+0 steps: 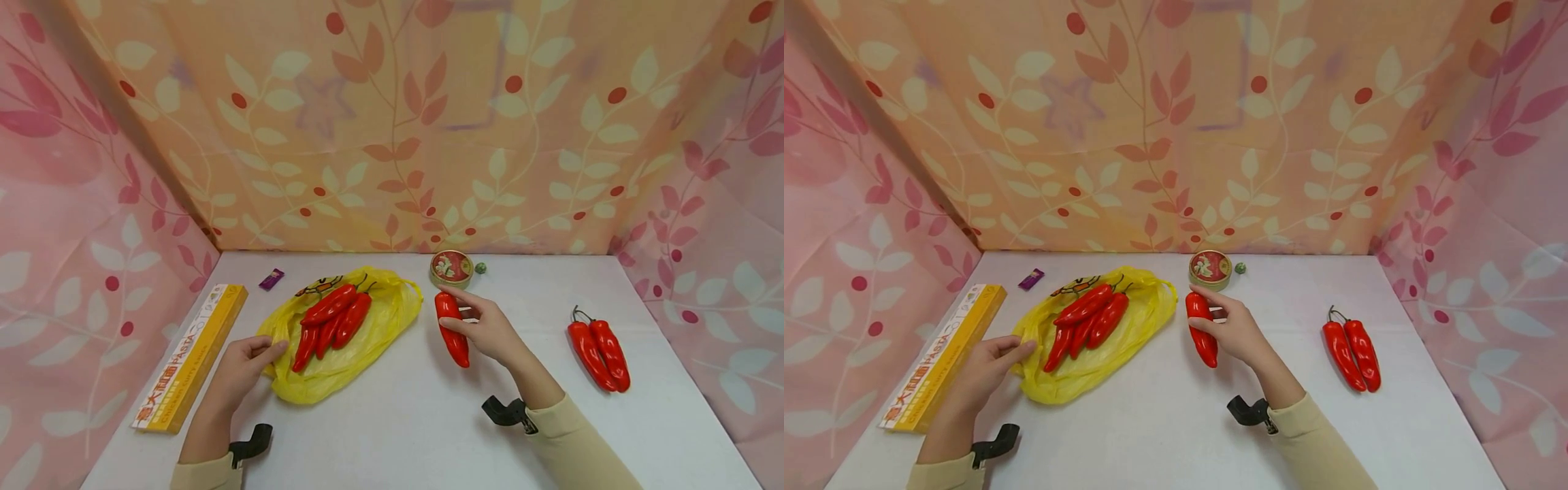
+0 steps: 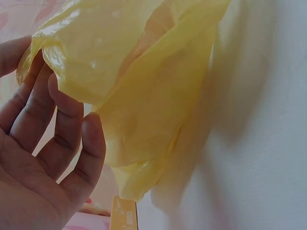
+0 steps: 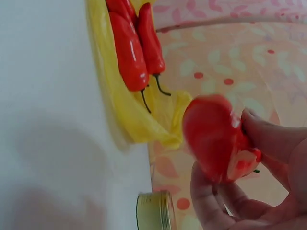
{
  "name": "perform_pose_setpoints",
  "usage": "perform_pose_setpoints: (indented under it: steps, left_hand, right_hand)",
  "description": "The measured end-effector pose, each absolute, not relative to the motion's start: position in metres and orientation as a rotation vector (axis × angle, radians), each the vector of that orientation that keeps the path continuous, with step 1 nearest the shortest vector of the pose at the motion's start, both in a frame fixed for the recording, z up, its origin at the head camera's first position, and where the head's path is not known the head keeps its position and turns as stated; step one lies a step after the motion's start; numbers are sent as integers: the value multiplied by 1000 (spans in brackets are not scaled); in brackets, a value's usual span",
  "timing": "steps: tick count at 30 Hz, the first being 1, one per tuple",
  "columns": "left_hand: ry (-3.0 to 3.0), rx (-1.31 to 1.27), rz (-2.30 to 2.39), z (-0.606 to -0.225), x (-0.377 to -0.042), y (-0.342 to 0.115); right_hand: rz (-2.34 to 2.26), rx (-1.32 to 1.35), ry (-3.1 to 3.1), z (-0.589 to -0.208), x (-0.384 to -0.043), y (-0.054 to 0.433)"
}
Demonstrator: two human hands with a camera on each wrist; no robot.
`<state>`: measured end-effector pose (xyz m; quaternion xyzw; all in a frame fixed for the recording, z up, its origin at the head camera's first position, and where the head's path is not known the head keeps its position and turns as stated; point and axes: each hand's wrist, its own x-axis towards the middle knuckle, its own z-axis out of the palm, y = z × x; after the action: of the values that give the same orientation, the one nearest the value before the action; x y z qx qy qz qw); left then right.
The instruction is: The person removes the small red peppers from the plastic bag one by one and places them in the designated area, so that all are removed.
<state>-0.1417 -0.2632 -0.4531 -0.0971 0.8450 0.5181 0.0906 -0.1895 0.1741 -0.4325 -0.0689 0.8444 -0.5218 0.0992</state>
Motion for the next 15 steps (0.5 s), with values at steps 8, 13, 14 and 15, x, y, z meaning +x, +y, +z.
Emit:
perform_pose_setpoints:
  steps: [8,13,14,15]
  left_hand:
    - [2514,-302,1536,-451,-141,-263]
    - [2517,-284,1538,-451,-141,-262]
    - [2518,-281,1541,-451,-141,-262]
    - [2520,-278,1544,-452,-141,-262]
  right_hand:
    - [-1505,-149,2549,-436,-182,206]
    - [-1500,-193,2604,-441,-178,227]
    - [-1501,-195,2613,-441,-177,231]
    - [-1502,-183,2620,-441,-176,234]
